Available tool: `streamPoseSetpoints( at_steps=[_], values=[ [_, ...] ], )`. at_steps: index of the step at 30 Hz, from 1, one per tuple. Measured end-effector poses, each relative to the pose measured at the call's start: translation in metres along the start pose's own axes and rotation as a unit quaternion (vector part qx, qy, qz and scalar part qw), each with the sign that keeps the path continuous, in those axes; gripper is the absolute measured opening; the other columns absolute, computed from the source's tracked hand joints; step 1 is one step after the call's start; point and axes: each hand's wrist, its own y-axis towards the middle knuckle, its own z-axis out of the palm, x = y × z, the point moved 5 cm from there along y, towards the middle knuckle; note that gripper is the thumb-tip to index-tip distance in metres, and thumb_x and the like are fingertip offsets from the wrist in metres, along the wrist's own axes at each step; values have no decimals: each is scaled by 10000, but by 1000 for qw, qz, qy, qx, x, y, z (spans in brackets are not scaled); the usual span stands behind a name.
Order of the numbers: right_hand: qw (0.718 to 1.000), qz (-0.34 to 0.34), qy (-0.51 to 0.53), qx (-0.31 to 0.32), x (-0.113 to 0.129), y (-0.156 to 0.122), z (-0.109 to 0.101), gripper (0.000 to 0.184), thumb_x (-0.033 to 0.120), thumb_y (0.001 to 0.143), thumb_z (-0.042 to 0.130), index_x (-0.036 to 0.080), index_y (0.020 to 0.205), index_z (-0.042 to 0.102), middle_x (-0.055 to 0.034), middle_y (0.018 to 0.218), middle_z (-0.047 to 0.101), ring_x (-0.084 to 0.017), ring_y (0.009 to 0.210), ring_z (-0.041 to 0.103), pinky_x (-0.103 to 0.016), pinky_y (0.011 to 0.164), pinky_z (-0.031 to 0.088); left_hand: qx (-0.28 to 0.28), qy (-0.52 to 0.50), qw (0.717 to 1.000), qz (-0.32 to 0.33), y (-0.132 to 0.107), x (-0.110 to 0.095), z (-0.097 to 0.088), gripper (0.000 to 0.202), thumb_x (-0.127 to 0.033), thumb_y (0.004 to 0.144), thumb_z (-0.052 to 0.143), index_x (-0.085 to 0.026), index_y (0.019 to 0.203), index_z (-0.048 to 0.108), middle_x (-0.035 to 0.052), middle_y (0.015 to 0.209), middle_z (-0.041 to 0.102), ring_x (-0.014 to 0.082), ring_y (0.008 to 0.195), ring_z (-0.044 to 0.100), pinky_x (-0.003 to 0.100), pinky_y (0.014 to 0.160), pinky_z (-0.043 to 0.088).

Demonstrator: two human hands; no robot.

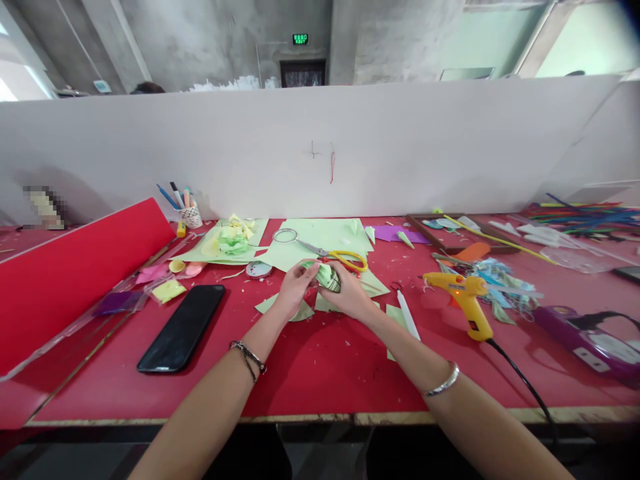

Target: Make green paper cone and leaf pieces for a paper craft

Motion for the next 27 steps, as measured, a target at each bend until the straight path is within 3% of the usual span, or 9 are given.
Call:
streamPoseSetpoints(
  at_steps=[11, 19, 27],
  values=[
    [998, -57, 10, -17, 0, 0, -3, 378, 183, 652, 543, 167, 1021, 463, -79, 980, 578, -214, 900, 551, -339, 761, 431, 84, 51, 995, 10, -2, -5, 0, 243, -306, 602, 701, -175, 791, 625, -57, 571, 507, 45, 511, 418, 156, 501, 322],
    [996, -86, 2, -6, 0, 1, -6, 384, 153, 636, 546, 173, 1009, 459, -80, 1016, 566, -214, 935, 538, -324, 764, 424, 136, 81, 987, 18, 1, -7, -4, 234, -361, 610, 684, -159, 712, 621, -26, 676, 549, 67, 590, 469, 181, 581, 364],
    [991, -127, -11, 33, 11, -4, -7, 346, 193, 680, 550, 194, 1008, 440, -63, 948, 580, -188, 815, 562, -297, 693, 430, 168, 193, 965, 51, -6, -21, 2, 152, -293, 629, 671, -150, 678, 658, 2, 675, 585, 105, 630, 505, 200, 615, 384]
  ],
)
